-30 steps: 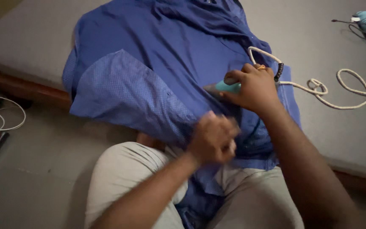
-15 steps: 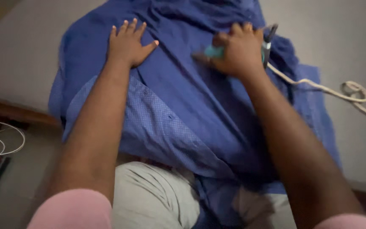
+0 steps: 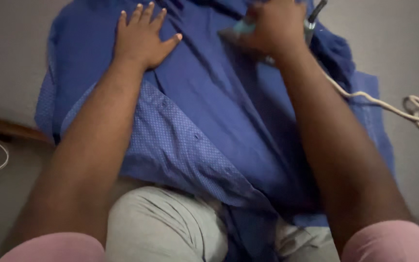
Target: The person irons a blue patterned shirt laid out on a bed. They use a handheld iron to smooth the fabric, moving it across the front and sleeves while occasionally adjusting the shirt with their other hand.
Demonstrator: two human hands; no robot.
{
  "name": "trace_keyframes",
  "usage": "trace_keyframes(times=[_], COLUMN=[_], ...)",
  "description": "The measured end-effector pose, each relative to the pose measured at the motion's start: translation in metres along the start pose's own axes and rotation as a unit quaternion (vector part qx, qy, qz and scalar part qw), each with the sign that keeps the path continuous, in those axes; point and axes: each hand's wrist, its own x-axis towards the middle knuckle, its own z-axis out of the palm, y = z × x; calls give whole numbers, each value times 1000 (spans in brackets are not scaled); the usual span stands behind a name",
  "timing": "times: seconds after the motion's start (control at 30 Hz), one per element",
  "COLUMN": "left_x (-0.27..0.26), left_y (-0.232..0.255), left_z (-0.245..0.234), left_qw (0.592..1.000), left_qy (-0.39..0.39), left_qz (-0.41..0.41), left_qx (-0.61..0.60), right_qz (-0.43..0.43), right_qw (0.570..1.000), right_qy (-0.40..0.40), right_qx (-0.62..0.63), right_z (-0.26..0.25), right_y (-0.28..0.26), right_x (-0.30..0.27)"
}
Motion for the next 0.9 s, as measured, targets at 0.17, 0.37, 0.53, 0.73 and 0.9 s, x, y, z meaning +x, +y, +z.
trace_keyframes(times=[0.17,0.37,0.53,0.73,0.9], left_x=[-5,-5,-5,-10,-6], left_y=[0,2,0,-1,-2], left_z=[2,3,7,6,5], left_qw=[1000,1000,999,998,998], left_qy=[8,3,29,58,52], left_qz=[-8,-14,-7,20,18], left_qx=[3,22,16,-13,-29], right_qz=[-27,-13,-18,-21,15], right_qw=[998,1000,1000,994,992], right_qy=[17,3,15,87,90], right_qx=[-61,-25,-19,-69,-88], right_z=[-74,-137,-141,-102,-55], right_y=[-36,-46,-43,-29,-6], right_x=[-120,-215,-234,-201,-129])
